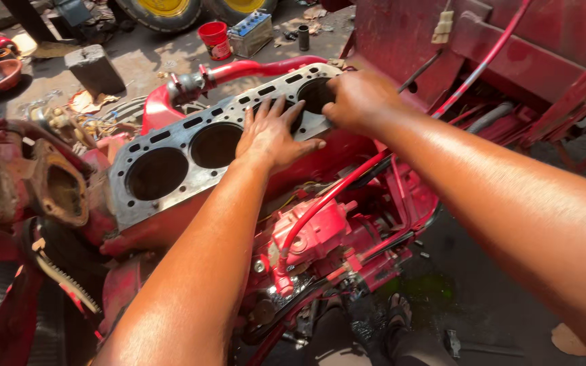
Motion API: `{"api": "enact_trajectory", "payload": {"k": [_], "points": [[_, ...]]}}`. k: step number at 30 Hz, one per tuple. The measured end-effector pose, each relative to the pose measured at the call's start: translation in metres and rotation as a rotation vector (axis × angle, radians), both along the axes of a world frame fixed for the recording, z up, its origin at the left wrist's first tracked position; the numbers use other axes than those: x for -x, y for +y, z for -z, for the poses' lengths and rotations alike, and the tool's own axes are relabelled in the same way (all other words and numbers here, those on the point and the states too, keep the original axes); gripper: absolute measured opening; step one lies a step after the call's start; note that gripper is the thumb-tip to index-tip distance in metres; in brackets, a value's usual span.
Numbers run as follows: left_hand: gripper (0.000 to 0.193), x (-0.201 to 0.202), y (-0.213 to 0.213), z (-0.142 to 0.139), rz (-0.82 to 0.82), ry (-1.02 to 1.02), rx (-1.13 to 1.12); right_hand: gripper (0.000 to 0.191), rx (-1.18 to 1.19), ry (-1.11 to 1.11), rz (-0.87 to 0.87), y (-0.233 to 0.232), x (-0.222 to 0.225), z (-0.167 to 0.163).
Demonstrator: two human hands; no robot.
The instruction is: The person cleans the cylinder head of a red tractor engine using a small metal scraper. They repeatedly scrape the metal surfaces around the four cylinder openings to remove residue. The person holds the scraper in their right hand and stabilizes the head with their left hand.
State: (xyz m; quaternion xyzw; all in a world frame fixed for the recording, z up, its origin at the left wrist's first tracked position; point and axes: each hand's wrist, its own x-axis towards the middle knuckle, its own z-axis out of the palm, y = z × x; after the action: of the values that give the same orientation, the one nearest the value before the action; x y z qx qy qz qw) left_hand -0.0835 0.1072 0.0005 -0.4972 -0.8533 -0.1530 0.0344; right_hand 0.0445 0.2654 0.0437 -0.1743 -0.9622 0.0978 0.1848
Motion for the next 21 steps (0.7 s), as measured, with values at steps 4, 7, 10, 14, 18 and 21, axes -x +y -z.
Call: {"api": "enact_trajectory", "payload": {"k": [4,7,10,14,18,21], "points": [[0.103,-0.006,-0.001,-0.003,-0.033,-0.002,0.032,0.039,0.033,-0.009,0.200,-0.004,-0.014,0.000],[0.101,-0.007,0.000,-0.003,-0.047,0.027,-0.001,0.038,0.051,0.026,0.232,-0.008,-0.020,0.004],[0.100,-0.006,0.000,-0.002,-0.026,0.026,-0.032,0.040,0.027,0.038,0.050,-0.010,-0.021,0.008],[0.101,-0.006,-0.002,-0.002,-0.041,0.009,-0.028,0.037,0.137,0.099,0.131,-0.006,-0.020,0.008],[0.110,-0.007,-0.003,-0.006,-0.037,0.016,-0.033,0.039,0.090,0.021,0.178,-0.001,-0.020,0.012],[0.124,-0.009,-0.002,-0.012,-0.110,0.030,0.048,0.039,0.194,0.083,0.107,0.003,-0.017,0.016]]}}
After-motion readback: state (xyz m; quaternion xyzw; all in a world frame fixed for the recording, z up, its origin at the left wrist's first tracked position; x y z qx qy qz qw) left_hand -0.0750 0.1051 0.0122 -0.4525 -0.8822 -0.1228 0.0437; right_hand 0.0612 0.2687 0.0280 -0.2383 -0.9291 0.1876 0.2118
